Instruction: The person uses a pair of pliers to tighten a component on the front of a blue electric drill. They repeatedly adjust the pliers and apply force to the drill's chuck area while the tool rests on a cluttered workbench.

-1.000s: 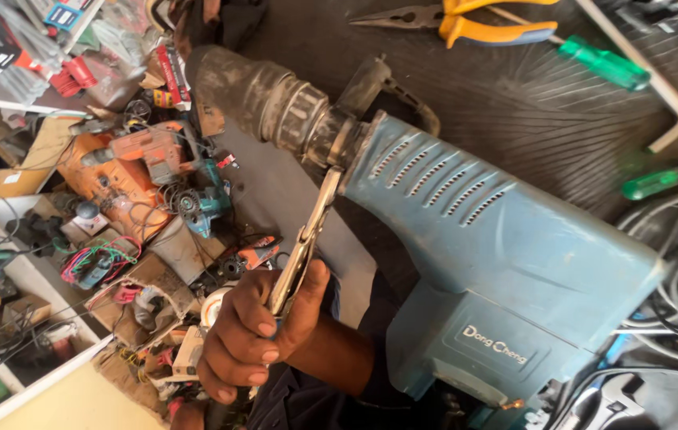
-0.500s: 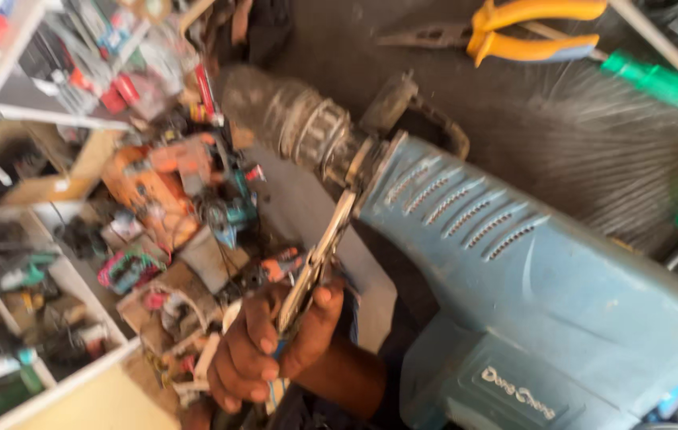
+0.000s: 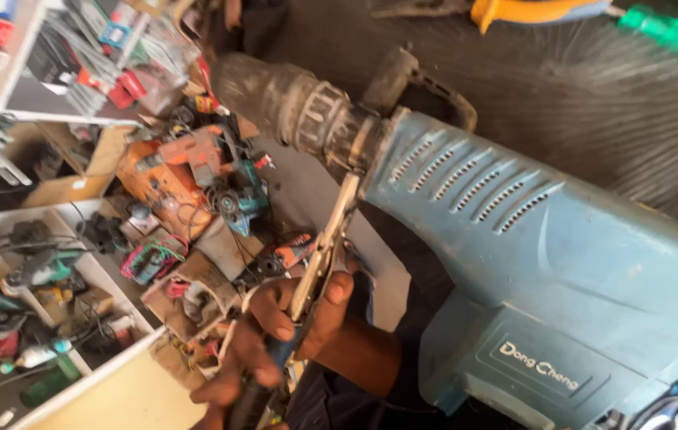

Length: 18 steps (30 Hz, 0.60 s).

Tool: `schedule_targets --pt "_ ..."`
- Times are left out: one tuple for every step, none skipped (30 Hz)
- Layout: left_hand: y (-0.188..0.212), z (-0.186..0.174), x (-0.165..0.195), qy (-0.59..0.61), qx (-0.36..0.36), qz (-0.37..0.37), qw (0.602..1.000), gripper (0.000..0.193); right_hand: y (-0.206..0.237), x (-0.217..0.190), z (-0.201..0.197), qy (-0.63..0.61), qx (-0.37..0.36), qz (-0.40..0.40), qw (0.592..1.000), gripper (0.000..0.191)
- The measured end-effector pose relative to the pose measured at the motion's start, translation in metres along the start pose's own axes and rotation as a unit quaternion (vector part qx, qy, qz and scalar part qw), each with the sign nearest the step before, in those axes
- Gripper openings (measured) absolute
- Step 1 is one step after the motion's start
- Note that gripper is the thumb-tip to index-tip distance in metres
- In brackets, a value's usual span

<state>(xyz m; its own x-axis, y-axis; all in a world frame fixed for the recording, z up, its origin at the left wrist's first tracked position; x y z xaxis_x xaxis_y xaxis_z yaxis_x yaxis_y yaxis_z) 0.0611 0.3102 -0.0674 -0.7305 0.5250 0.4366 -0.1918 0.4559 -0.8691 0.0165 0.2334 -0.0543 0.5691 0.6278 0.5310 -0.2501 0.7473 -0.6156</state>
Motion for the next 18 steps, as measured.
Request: schedule_targets --pt "0.001 -0.002 0.000 0.002 0.008 0.001 1.000 0.076 0.001 0.000 0.000 -0.003 0.003 -0.002 1.000 0.058" --pt "0.004 -0.002 -0.002 0.006 0.016 -0.002 1.000 0.077 0.003 0.000 0.000 -0.005 0.005 -0.004 1.000 0.058" --pt "0.007 0.000 -0.005 0.009 0.025 -0.003 1.000 0.077 0.005 0.000 0.001 -0.004 0.009 -0.002 1.000 0.058" --pt "0.012 0.003 -0.008 0.001 0.028 0.001 1.000 0.077 0.007 0.001 0.001 -0.001 0.010 -0.002 1.000 0.058" --pt "0.018 0.008 -0.013 -0.012 0.029 0.002 1.000 0.078 0.008 0.001 0.001 0.004 0.012 -0.004 1.000 0.058" --pt "0.026 0.016 -0.020 -0.035 0.023 0.005 0.999 0.078 0.009 0.002 0.001 0.007 0.015 -0.004 1.000 0.058" --pt "0.034 0.023 -0.027 -0.048 0.034 0.013 0.998 0.078 0.009 0.002 0.001 0.009 0.017 -0.003 1.000 0.058" --pt "0.043 0.030 -0.035 -0.045 0.058 0.021 0.997 0.079 0.009 0.001 0.001 0.012 0.022 -0.003 1.000 0.058" --pt "0.054 0.038 -0.041 -0.026 0.089 0.034 0.995 0.079 0.008 0.001 0.000 0.017 0.025 -0.002 1.000 0.058" --pt "0.061 0.040 -0.048 0.022 0.124 0.046 0.991 0.079 0.006 -0.001 -0.001 0.025 0.026 -0.002 0.999 0.058" --pt "0.068 0.039 -0.048 0.167 0.142 0.032 0.975 0.080 0.005 -0.003 -0.002 0.033 0.029 -0.001 0.999 0.058" --pt "0.072 0.034 -0.049 0.499 0.168 -0.011 0.850 0.077 0.004 -0.004 -0.003 0.039 0.032 -0.006 0.999 0.058" --pt "0.074 0.028 -0.044 0.514 0.172 -0.054 0.838 0.073 0.004 -0.006 -0.004 0.045 0.034 -0.009 0.998 0.057" --pt "0.075 0.021 -0.040 0.531 0.178 -0.093 0.823 0.069 0.004 -0.008 -0.004 0.056 0.038 -0.007 0.998 0.057" --pt "0.073 0.019 -0.039 0.546 0.182 -0.131 0.807 0.067 0.005 -0.010 -0.005 0.067 0.042 -0.008 0.997 0.057" --pt "0.069 0.014 -0.034 0.200 0.099 -0.086 0.971 0.068 0.006 -0.011 -0.005 0.076 0.042 -0.010 0.996 0.057" --pt "0.062 0.009 -0.029 -0.174 -0.002 -0.023 0.985 0.069 0.008 -0.013 -0.007 0.086 0.042 -0.014 0.995 0.057" --pt "0.055 0.010 -0.029 -0.516 -0.101 0.050 0.849 0.071 0.010 -0.014 -0.008 0.099 0.043 -0.017 0.994 0.057"
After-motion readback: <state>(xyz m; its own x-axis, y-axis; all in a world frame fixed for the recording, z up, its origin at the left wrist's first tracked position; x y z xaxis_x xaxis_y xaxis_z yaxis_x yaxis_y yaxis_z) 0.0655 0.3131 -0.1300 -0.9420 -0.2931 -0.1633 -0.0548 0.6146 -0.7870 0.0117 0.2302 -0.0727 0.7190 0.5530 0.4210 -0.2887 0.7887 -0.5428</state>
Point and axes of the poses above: each hand's wrist, its own y-axis away from the middle knuckle, its own z-axis out of the palm, x = y × z, the point moved 1 cm from there along -y, towards the middle knuckle, and after that the axes turned 6 degrees about z, right-handed, at the moved point
